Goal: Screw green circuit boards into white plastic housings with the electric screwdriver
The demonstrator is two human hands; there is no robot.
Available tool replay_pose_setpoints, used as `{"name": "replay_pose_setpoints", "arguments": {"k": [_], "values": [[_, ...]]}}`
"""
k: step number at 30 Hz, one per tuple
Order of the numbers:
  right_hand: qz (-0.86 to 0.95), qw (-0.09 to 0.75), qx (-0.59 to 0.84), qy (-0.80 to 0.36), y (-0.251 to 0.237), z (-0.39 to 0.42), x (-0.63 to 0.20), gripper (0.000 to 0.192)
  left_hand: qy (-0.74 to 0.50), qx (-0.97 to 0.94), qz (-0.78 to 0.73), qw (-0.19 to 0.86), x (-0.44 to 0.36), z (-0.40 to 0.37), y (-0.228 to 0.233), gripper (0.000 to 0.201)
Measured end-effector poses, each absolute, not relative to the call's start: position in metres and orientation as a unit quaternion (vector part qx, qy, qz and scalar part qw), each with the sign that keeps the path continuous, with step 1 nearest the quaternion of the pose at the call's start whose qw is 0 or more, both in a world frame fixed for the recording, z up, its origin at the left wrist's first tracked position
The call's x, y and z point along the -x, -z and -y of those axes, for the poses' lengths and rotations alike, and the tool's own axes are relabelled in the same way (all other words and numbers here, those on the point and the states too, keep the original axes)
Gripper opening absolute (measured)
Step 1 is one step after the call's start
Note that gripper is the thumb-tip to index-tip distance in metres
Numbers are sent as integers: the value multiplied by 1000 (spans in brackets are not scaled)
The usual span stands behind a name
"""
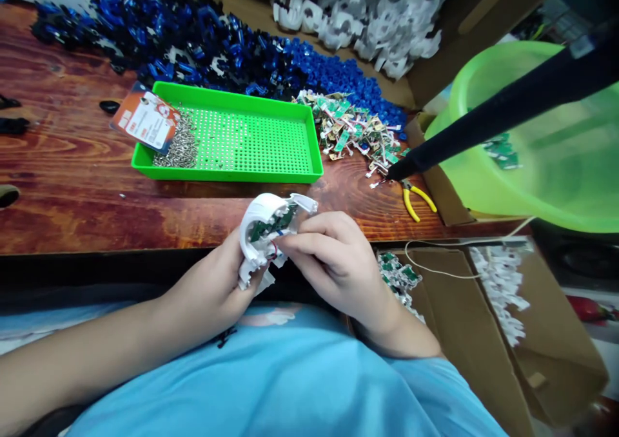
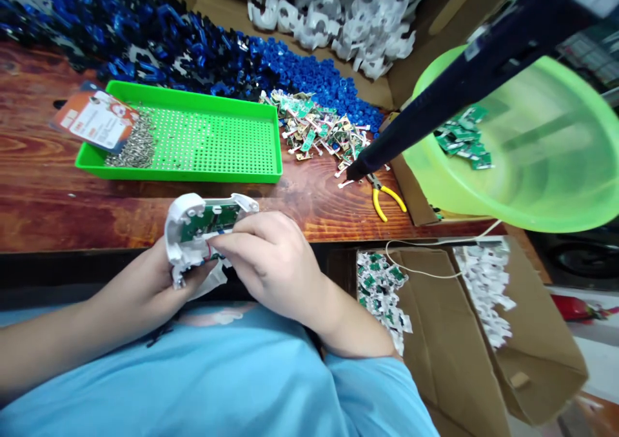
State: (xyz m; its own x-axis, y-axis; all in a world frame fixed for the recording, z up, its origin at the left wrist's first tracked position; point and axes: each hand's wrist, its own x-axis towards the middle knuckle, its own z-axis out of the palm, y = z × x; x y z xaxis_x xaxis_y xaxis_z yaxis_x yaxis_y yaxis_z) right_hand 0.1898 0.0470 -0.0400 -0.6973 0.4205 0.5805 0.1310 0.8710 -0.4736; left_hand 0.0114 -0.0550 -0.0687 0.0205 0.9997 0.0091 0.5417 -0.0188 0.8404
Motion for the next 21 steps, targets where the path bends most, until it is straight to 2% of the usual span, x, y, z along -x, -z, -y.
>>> {"name": "replay_pose_setpoints", "arguments": {"k": [4, 5, 7, 8, 10, 13, 17, 19, 21], "values": [[797, 461, 254, -297, 42, -50, -201, 31, -282, -637, -635, 334, -7, 48, 66, 49], [781, 463, 273, -317, 43, -51, -202, 40, -264, -649, -634, 327, -7, 46, 65, 53], [798, 406, 280, -346, 44, -50, -201, 60, -239, -681, -622, 304, -11, 41, 63, 61], [814, 367, 279, -353, 45, -50, -199, 63, -231, -698, -611, 293, -15, 37, 61, 64], [827, 324, 294, -354, 44, -50, -198, 50, -209, -725, -588, 291, -24, 30, 57, 67], [805, 344, 318, -363, 39, -54, -208, 27, -171, -748, -548, 332, -37, 19, 54, 75], [823, 329, 337, -319, 21, -67, -258, 19, -180, -763, -458, 419, -43, 12, 55, 100], [857, 264, 370, -242, 13, -72, -298, 15, -177, -762, -438, 442, -37, 10, 54, 95], [876, 139, 436, -156, 9, -75, -342, 13, -166, -769, -436, 437, -27, 6, 49, 80]]}}
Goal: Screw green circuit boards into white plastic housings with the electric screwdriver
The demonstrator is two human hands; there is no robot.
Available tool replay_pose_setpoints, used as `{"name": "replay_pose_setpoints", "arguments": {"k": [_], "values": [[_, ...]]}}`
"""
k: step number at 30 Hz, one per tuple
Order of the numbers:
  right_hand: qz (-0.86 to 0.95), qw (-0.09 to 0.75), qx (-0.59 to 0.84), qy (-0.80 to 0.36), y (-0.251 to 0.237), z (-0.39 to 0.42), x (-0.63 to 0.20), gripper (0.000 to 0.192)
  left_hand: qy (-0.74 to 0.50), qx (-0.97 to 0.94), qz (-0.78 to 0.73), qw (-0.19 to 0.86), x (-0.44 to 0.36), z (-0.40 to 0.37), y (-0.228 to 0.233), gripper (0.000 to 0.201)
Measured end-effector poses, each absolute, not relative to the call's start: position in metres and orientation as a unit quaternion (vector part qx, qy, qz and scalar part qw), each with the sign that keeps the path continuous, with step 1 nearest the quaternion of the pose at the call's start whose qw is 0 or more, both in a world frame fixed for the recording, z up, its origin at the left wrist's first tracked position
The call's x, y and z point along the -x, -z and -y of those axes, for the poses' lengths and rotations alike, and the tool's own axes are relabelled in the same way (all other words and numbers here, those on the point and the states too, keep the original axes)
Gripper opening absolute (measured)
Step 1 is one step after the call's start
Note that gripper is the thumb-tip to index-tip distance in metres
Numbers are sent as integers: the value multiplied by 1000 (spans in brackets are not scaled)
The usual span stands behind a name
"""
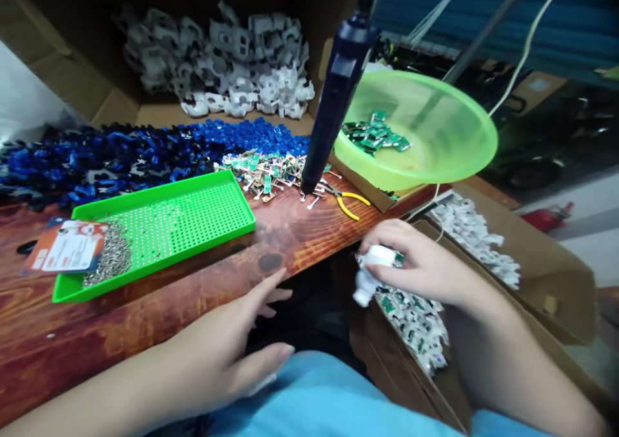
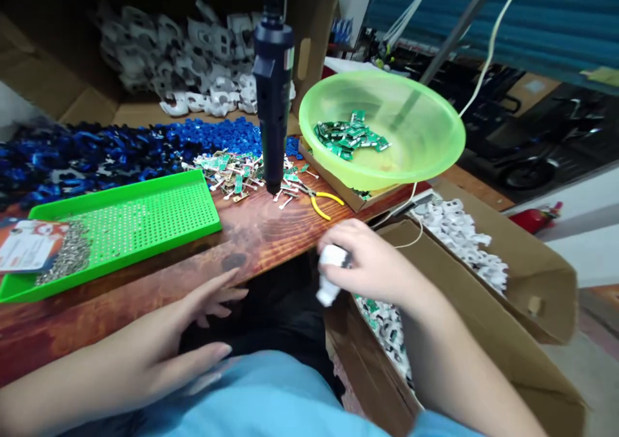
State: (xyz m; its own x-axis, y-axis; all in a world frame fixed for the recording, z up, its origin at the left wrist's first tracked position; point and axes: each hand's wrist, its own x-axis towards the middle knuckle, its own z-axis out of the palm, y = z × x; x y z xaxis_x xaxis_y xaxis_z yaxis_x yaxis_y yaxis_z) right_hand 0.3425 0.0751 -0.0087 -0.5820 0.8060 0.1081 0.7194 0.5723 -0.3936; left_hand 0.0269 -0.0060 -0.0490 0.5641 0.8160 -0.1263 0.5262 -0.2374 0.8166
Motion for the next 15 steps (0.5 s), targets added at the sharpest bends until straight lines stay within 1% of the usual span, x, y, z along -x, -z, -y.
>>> {"name": "replay_pose_setpoints", "arguments": {"k": [1, 3, 4, 5, 6, 7, 9, 10, 11, 12, 13, 14, 15], "values": [[873, 59, 472, -106, 9, -75, -365, 13, -158, -774, -439, 429, -20, 3, 45, 72], [839, -57, 542, 11, 11, -76, -408, 17, -154, -782, -450, 402, -5, -4, 36, 60], [820, -64, 567, 48, 12, -77, -425, 25, -153, -785, -459, 386, 2, -9, 32, 58], [802, -61, 587, 90, 11, -80, -438, 27, -161, -786, -467, 370, 9, -14, 27, 56], [801, -46, 584, 123, 9, -84, -447, 29, -169, -785, -476, 357, 15, -19, 23, 53], [820, -20, 559, 123, 5, -89, -450, 28, -177, -784, -485, 344, 20, -25, 19, 49], [877, 40, 475, 58, -9, -105, -441, 22, -199, -781, -509, 302, 27, -40, 11, 37], [897, 52, 439, -5, -18, -115, -431, 20, -212, -777, -529, 267, 30, -48, 7, 33], [886, 74, 457, -23, -27, -126, -420, 21, -221, -771, -553, 226, 33, -58, 3, 33], [842, 96, 530, 9, -34, -138, -408, 23, -223, -763, -578, 185, 36, -69, -2, 35], [810, 134, 569, 39, -40, -151, -397, 24, -215, -754, -603, 148, 40, -81, -6, 38], [793, 175, 580, 64, -44, -166, -387, 25, -197, -747, -624, 120, 44, -96, -10, 39], [789, 198, 578, 72, -45, -181, -380, 25, -184, -747, -632, 90, 49, -111, -13, 39]]}}
